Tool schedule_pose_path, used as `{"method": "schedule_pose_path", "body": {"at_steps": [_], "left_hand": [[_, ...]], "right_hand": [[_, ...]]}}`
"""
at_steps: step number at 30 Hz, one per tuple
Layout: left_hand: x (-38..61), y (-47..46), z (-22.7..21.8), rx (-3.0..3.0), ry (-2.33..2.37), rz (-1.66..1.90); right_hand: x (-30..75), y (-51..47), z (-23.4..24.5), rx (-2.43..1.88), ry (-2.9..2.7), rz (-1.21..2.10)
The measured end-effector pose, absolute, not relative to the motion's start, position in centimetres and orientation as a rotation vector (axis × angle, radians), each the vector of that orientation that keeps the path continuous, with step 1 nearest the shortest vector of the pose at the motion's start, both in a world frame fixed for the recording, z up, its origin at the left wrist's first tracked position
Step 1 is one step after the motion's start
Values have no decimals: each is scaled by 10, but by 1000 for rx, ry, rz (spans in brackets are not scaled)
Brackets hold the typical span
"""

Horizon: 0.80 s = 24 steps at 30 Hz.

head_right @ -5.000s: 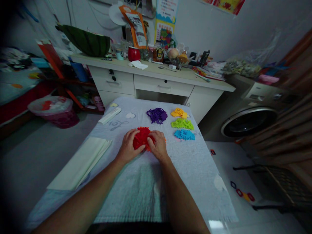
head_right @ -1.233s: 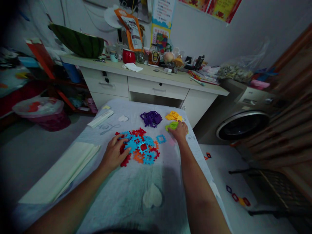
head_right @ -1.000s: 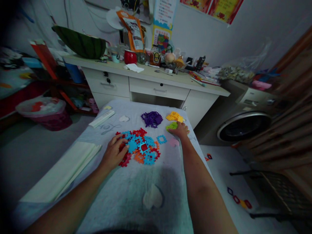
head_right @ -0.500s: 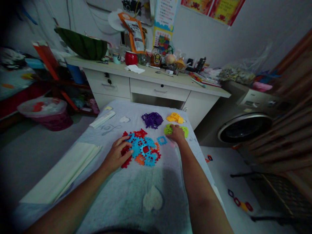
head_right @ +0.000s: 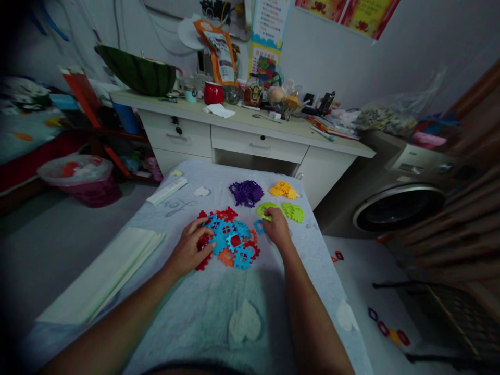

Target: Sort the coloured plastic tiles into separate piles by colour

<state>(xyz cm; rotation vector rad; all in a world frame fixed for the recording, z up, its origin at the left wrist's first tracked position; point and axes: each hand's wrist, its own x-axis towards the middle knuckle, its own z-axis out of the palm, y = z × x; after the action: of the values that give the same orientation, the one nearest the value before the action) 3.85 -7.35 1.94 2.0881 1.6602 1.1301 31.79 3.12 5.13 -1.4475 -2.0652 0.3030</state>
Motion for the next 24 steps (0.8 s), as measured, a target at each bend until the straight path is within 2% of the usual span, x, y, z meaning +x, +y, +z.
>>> {"method": "schedule_pose_path", "body": {"at_steps": [9, 12, 17, 24], "left_hand": [[40, -72, 14, 2143, 1676, 1108], [40, -71, 14, 2163, 1655, 1085], [40, -73, 16, 2074, 1648, 1141], [36, -74, 20, 1949, 1695, 1297]], "right_hand": [[253, -13, 84, -889, -2384, 667], [269, 10, 81, -1087, -2275, 529], [304, 65, 63, -1718, -2165, 143], [314, 79, 54, -1969, -2400, 83]]}}
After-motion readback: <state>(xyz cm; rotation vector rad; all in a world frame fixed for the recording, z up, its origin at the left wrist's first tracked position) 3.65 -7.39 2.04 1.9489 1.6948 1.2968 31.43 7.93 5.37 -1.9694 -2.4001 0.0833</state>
